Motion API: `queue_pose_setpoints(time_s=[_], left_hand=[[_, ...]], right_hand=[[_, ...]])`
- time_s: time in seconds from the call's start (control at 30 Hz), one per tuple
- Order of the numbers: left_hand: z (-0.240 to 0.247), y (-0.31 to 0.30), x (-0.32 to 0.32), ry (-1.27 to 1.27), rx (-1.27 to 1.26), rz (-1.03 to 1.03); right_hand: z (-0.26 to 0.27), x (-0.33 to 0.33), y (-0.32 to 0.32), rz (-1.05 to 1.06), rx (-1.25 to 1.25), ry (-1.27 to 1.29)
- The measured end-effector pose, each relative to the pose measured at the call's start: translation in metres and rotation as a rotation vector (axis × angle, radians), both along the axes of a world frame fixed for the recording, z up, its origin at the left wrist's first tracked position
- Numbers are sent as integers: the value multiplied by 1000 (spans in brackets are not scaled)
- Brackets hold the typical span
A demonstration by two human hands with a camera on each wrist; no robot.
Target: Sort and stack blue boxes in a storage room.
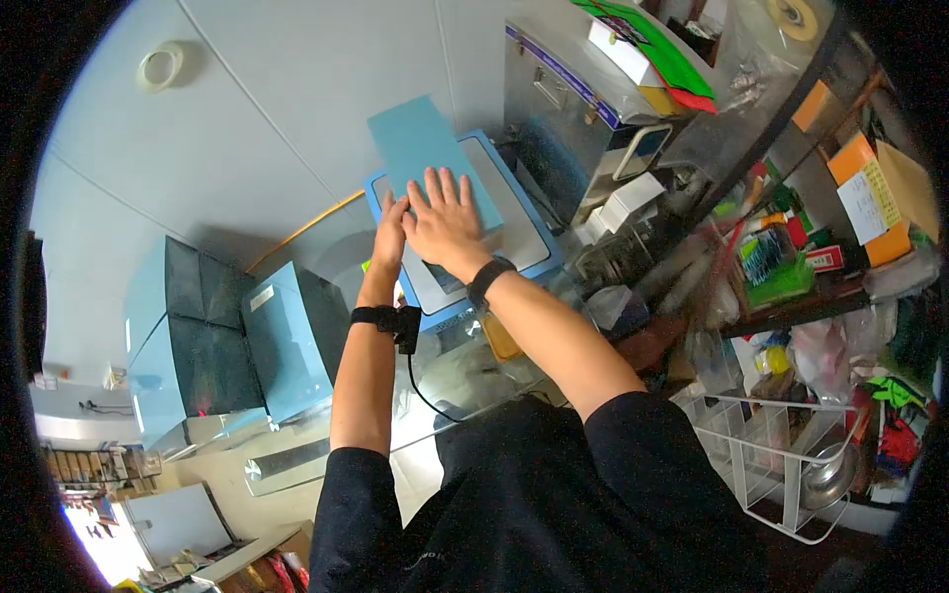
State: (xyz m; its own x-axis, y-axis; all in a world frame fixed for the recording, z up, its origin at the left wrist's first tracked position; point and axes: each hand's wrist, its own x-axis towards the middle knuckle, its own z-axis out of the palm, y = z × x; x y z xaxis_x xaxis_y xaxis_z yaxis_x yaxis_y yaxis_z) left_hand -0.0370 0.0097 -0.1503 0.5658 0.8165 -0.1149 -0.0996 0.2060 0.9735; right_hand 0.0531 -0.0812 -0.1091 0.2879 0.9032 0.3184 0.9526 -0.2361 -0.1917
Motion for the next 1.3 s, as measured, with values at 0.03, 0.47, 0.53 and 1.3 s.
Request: queue_pose_setpoints(time_s=[0.03, 0.47, 0.53, 1.3], left_hand=[[8, -7, 5, 9, 65, 77], [-1, 34, 20, 514, 1229, 68], [-6, 43, 16, 550, 1366, 29], [10, 23, 18, 512, 1360, 127]], right_hand=[[0, 0, 0, -7, 7, 0], [2, 12, 19, -28, 354, 183], [0, 13, 16, -14, 366, 170], [0, 20, 13, 78, 326, 91]])
